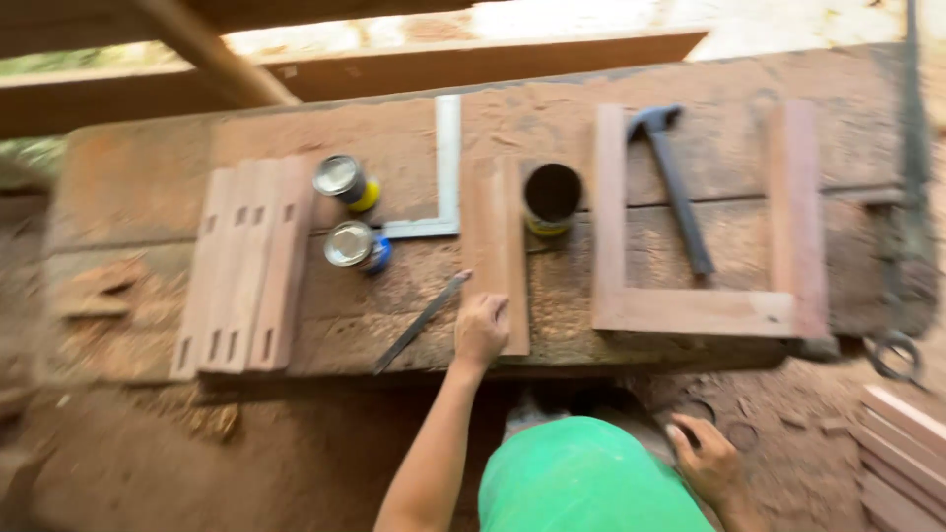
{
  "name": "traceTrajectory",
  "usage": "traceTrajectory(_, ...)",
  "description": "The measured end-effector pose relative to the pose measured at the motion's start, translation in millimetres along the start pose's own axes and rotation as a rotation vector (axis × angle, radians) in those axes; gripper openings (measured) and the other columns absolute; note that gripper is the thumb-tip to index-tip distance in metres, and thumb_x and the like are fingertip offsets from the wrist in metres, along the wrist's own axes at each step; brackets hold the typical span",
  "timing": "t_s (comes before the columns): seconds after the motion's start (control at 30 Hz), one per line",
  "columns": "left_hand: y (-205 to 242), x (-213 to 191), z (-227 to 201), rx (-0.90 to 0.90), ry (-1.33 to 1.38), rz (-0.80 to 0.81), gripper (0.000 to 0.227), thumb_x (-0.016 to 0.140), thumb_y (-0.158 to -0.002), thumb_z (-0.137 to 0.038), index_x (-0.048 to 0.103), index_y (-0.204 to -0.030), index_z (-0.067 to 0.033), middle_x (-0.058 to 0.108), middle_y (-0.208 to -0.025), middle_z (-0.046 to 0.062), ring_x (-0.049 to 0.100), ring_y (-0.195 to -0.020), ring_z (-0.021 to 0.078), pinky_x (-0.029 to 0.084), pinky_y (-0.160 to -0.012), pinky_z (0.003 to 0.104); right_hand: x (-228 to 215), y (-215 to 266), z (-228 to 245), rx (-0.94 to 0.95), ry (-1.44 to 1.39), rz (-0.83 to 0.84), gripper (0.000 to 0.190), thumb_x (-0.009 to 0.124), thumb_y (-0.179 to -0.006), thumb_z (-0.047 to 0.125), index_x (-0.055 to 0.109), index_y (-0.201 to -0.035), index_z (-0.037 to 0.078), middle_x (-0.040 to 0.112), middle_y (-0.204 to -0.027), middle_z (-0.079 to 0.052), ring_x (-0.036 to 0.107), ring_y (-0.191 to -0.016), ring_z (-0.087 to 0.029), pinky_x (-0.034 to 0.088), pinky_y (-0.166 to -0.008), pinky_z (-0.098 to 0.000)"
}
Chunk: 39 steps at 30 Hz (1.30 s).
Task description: The person assembles a wooden frame on a rustic workbench. They position frame rails against a long metal bar stop, drive nails into the corner joints with a hammer, mark positions with a pencil, check alignment with a try square, and adjust the frame pieces before stepping away from the bench.
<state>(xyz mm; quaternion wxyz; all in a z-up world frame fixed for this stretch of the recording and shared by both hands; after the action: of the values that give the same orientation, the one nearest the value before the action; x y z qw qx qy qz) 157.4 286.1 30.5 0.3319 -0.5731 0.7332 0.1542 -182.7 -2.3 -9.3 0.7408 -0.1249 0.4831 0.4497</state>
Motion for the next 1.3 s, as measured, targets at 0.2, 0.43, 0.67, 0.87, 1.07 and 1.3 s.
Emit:
traceTrajectory(0.2, -63.0, 193.4, 48.5, 0.345, -0.286, 0.332, 0.052, 0.051, -0.084, -0.012, 0.061, -0.134, -0.0016, 0.055, -0.146, 0.019, 0.047, -0.139, 0.0372, 0.038, -0.116, 0.042, -41.1, -30.3, 38.1, -0.098, -0.116, -0.170, 0.026, 0.071, -0.086, 0.022, 0.075, -0.108, 0.010, 0.079, -0.101, -0.004, 0.074, -0.079, -0.019, 0.061, -0.068, -0.0298)
traceTrajectory(0.43, -83.2, 207.8, 44.9, 0.277, -0.569, 0.374, 0.033, 0.050, -0.090, -0.015, 0.068, -0.116, -0.0068, 0.064, -0.125, 0.015, 0.060, -0.111, 0.0372, 0.046, -0.097, 0.047, -67.8, -49.1, 46.5, -0.164, -0.116, -0.111, 0.023, 0.071, -0.085, 0.020, 0.074, -0.106, 0.010, 0.078, -0.101, -0.003, 0.074, -0.076, -0.021, 0.061, -0.068, -0.0326)
traceTrajectory(0.67, -93.8, 223.1, 69.9, 0.180, -0.574, 0.359, 0.026, 0.051, -0.088, -0.014, 0.075, -0.087, -0.0028, 0.066, -0.116, 0.021, 0.063, -0.098, 0.0417, 0.053, -0.086, 0.049, -60.4, -108.5, 20.3, -0.213, -0.193, 0.006, 0.025, 0.067, -0.089, 0.018, 0.072, -0.111, 0.006, 0.079, -0.104, -0.010, 0.073, -0.068, -0.016, 0.065, -0.060, -0.0254)
traceTrajectory(0.87, -60.4, 210.0, 45.8, 0.150, -0.737, 0.379, 0.022, 0.057, -0.093, -0.029, 0.066, -0.109, -0.0175, 0.068, -0.101, 0.008, 0.067, -0.101, 0.0285, 0.050, -0.085, 0.042, -60.8, -233.1, 24.1, -0.340, -0.222, -0.197, 0.018, 0.075, -0.089, 0.019, 0.078, -0.106, 0.011, 0.077, -0.095, -0.015, 0.074, -0.094, -0.034, 0.059, -0.081, -0.0425)
traceTrajectory(1.07, 69.5, 102.5, -33.2, -0.718, 0.234, 0.113, 0.044, 0.066, -0.090, -0.031, 0.062, -0.133, -0.0207, 0.073, -0.115, 0.023, 0.068, -0.112, 0.0418, 0.053, -0.098, 0.048, -11.3, -316.3, -4.1, -0.198, 0.225, 0.075, 0.074, 0.073, -0.087, 0.029, 0.045, -0.153, 0.011, 0.058, -0.132, -0.027, 0.061, -0.122, -0.049, 0.055, -0.096, -0.0576)
traceTrajectory(1.3, 185.9, 93.6, -25.7, -1.027, 0.868, -0.234, 0.031, 0.060, -0.093, 0.001, 0.063, -0.123, 0.0047, 0.073, -0.085, 0.015, 0.066, -0.069, 0.0195, 0.055, -0.068, 0.029, -14.0, -344.6, 42.4, -0.080, 0.350, 0.243, 0.088, 0.060, -0.085, 0.009, 0.017, -0.161, 0.001, 0.036, -0.144, -0.042, 0.050, -0.123, -0.054, 0.045, -0.103, -0.0613)
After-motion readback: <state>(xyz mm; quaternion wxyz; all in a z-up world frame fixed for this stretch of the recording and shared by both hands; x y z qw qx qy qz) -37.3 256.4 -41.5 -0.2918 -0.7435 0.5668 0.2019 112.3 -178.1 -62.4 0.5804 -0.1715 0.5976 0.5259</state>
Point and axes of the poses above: each hand's wrist, its own y-axis away from the middle knuckle, its own x-axis out of the palm, z = x × y, the point moved 8 cm from there along -y, towards the middle knuckle
